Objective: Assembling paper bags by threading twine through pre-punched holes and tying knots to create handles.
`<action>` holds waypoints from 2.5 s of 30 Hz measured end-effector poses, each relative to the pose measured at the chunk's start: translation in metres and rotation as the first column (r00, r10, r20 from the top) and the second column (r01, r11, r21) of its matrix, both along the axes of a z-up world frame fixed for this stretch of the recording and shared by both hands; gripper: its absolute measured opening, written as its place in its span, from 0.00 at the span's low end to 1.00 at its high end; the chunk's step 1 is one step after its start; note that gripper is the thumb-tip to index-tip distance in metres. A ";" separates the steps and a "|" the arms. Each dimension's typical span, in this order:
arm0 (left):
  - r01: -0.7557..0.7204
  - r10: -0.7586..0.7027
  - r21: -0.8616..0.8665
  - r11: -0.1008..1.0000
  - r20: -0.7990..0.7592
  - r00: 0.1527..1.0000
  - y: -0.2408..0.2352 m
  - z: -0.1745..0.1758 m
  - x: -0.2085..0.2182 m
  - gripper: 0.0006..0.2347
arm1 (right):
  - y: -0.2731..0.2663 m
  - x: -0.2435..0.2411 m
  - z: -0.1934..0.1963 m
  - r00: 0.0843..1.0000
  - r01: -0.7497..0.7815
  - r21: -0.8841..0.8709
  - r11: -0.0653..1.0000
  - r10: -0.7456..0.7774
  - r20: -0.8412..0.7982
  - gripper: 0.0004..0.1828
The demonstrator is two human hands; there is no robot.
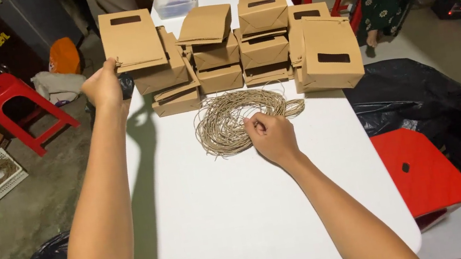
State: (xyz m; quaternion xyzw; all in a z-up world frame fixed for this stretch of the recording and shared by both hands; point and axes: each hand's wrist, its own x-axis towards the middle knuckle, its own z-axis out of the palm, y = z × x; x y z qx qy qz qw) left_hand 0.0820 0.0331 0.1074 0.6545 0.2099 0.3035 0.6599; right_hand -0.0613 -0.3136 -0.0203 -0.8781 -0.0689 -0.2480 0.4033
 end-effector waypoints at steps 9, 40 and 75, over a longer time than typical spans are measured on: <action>-0.004 0.006 0.034 0.999 -0.075 0.997 -0.002 -0.011 0.013 0.16 | -0.002 0.002 -0.001 0.999 0.005 -0.033 0.999 -0.006 -0.035 0.15; 0.384 -0.354 0.254 0.888 -0.157 0.922 -0.016 0.009 0.010 0.22 | -0.002 0.004 0.000 0.999 -0.012 -0.024 1.000 0.011 -0.040 0.14; 0.206 -0.173 0.363 0.909 -0.122 0.977 0.004 -0.015 0.061 0.20 | -0.002 0.002 0.002 0.998 -0.038 -0.017 0.999 0.037 -0.044 0.12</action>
